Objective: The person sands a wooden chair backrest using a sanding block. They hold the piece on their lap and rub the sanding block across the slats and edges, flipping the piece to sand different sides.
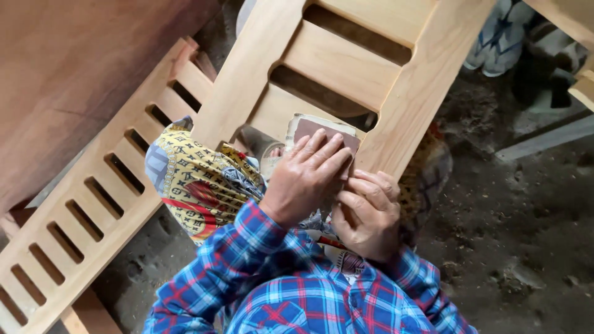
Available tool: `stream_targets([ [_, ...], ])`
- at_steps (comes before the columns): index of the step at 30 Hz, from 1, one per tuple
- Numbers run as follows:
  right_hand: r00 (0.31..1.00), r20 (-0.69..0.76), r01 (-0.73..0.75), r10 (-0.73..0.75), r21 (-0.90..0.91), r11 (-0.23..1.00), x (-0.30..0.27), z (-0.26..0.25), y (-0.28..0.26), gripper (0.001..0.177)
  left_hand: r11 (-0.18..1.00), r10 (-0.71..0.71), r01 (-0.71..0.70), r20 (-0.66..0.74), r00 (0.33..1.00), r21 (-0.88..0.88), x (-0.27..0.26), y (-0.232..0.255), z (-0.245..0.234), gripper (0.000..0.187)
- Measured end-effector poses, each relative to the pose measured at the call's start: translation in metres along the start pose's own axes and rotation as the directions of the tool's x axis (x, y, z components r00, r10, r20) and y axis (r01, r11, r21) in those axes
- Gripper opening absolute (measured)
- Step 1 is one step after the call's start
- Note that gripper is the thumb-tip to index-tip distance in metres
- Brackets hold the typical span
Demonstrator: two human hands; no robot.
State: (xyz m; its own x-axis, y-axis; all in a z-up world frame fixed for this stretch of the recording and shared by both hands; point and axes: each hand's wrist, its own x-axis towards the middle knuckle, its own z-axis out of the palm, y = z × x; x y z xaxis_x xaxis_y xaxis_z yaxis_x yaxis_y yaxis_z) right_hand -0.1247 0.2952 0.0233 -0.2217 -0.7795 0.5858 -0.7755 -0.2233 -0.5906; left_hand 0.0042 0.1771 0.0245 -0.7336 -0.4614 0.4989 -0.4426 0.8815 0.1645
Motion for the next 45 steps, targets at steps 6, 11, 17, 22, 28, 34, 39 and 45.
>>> stream_targets([
  [6, 0.960, 0.222, 0.161, -0.168, 0.048, 0.986, 0.010, 0.012, -0.009, 0.046, 0.993, 0.003, 0.000, -0.024, 1.000, 0.115, -0.006, -0.084, 0.004, 0.036],
  [11, 0.935, 0.282, 0.241, -0.217, -0.053, 0.969, 0.015, 0.013, -0.001, 0.068, 0.973, -0.067, 0.076, -0.052, 0.996, 0.217, 0.005, -0.072, -0.006, 0.029],
  [17, 0.982, 0.160, 0.108, -0.103, -0.028, 0.994, 0.008, 0.016, 0.010, 0.047, 0.999, -0.040, 0.038, 0.048, 0.998, 0.036, -0.019, -0.036, -0.009, 0.033],
  [22, 0.972, 0.198, 0.133, -0.126, -0.024, 0.991, 0.008, 0.016, 0.012, 0.057, 0.998, -0.006, 0.010, -0.056, 0.998, 0.068, -0.003, -0.108, 0.004, 0.030],
  [28, 0.983, 0.149, 0.109, -0.109, 0.008, 0.994, -0.001, 0.016, 0.020, 0.053, 0.997, -0.007, 0.006, -0.006, 1.000, -0.072, -0.008, -0.074, -0.004, 0.030],
  [34, 0.989, 0.069, 0.131, -0.132, 0.017, 0.991, 0.011, 0.017, 0.013, 0.043, 0.962, -0.013, 0.014, 0.004, 1.000, -0.274, -0.016, -0.043, -0.017, 0.030],
  [39, 0.987, 0.070, 0.146, -0.147, 0.025, 0.989, 0.005, 0.018, 0.019, 0.041, 0.978, 0.046, -0.056, -0.056, 0.997, -0.199, 0.005, -0.091, 0.011, 0.029],
  [45, 0.981, 0.144, 0.130, -0.132, 0.026, 0.991, 0.007, 0.006, 0.016, 0.036, 0.990, -0.009, -0.006, -0.106, 0.994, -0.139, 0.033, -0.106, -0.028, 0.023],
])
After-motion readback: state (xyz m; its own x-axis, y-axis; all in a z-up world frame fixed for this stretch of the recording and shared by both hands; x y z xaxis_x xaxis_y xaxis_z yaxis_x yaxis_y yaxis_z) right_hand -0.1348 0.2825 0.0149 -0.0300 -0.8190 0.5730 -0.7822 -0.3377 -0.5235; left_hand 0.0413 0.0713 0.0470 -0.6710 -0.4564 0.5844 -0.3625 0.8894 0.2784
